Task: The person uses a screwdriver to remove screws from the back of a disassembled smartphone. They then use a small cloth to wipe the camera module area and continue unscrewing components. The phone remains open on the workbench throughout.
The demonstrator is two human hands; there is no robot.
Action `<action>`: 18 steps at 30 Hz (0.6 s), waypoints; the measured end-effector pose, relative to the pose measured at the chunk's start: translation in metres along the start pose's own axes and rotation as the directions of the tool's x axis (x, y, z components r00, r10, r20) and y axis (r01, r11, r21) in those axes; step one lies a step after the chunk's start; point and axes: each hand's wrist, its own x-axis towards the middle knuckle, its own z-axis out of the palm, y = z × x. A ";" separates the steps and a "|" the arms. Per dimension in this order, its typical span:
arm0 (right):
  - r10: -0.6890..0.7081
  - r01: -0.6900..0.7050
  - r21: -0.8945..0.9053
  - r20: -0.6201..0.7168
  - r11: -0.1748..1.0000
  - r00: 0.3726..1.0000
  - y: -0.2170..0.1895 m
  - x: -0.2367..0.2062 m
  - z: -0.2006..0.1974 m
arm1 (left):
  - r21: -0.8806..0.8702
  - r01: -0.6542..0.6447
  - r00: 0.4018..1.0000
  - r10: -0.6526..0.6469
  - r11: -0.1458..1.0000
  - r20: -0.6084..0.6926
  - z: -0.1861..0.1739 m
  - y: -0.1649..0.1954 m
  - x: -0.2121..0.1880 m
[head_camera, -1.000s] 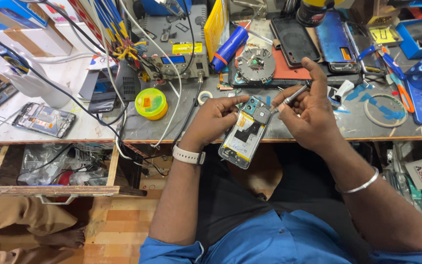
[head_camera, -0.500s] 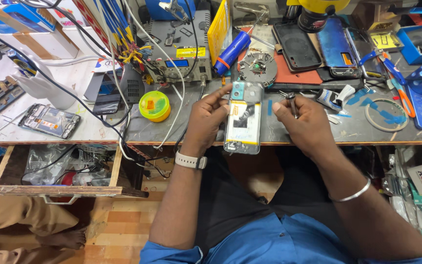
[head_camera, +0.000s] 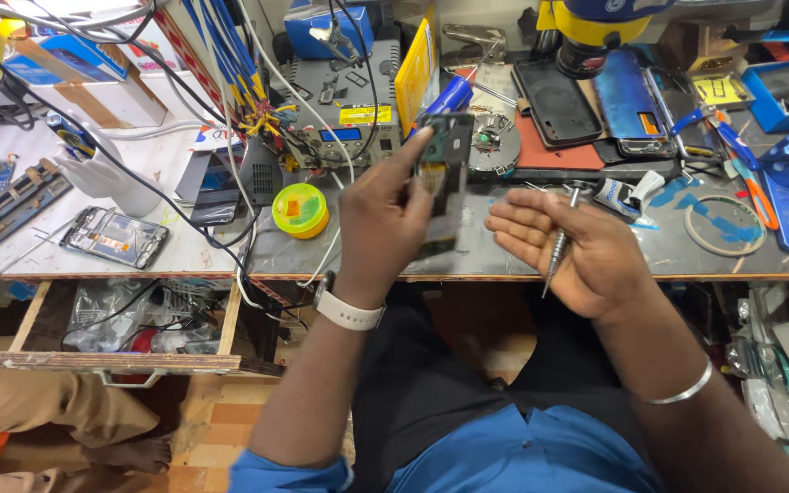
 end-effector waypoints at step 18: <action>0.099 -0.126 0.320 0.100 0.939 0.990 0.022 0.054 -0.024 | 0.464 -0.545 0.837 0.418 0.699 0.354 0.018 0.034 -0.010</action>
